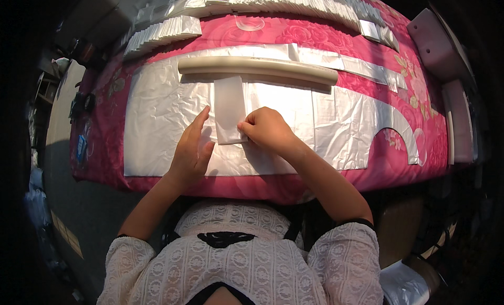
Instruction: The person unrolls a roll of white paper on a table covered with a pink cloth, tears off a sheet, and folds it into a small packet. This process is repeated multiple times, creating a stack of folded paper packets.
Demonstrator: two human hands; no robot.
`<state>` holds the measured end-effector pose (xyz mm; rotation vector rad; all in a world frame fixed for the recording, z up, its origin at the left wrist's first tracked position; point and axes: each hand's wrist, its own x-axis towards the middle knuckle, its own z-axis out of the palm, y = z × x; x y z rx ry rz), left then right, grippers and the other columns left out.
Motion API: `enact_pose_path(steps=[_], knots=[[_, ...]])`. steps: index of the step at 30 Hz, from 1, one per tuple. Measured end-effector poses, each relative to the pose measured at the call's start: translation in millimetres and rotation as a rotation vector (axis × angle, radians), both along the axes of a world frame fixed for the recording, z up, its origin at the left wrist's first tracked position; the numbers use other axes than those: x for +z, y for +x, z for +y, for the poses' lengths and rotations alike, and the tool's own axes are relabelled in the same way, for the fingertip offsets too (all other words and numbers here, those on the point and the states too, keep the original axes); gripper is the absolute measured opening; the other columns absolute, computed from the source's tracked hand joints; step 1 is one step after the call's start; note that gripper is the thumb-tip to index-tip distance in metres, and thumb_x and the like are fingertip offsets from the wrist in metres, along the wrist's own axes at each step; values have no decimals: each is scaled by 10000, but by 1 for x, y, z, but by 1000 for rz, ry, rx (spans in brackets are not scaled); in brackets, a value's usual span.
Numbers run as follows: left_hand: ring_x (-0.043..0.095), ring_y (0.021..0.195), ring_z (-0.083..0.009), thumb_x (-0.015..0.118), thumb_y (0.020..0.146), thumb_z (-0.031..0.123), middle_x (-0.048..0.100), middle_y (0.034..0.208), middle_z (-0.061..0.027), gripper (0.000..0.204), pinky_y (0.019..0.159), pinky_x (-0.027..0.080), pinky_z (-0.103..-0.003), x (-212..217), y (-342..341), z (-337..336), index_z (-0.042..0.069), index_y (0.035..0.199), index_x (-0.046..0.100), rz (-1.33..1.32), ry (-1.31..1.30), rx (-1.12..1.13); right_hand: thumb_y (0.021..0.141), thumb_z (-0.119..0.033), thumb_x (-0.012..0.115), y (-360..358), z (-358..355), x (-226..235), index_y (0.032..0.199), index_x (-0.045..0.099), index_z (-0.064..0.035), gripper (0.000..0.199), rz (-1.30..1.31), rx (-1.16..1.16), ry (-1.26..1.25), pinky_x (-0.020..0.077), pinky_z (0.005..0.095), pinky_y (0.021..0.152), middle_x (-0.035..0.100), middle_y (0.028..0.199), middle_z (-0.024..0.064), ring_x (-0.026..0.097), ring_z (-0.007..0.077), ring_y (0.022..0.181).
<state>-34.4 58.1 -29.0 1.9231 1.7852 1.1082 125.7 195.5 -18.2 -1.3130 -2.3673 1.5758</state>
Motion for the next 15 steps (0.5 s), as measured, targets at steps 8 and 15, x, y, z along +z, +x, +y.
enact_pose_path(steps=[8,15], knots=[[238,1315,-388,584,785,361,233,1408,-269,791,1065,209,-478,-21,27,-3,-109,1328,254,478,-195,-148,811,-258,609,-2,4,-3,690,637,21,306,-48,-4,-12,440,257,511,591,556,72,557,120,508],[226,1329,-363,569,796,408,232,1411,-268,798,1079,154,-467,-19,27,-9,-110,1323,268,485,-207,-130,735,-292,671,1,-15,-4,699,634,16,313,26,-6,210,470,332,561,618,615,146,601,266,558]])
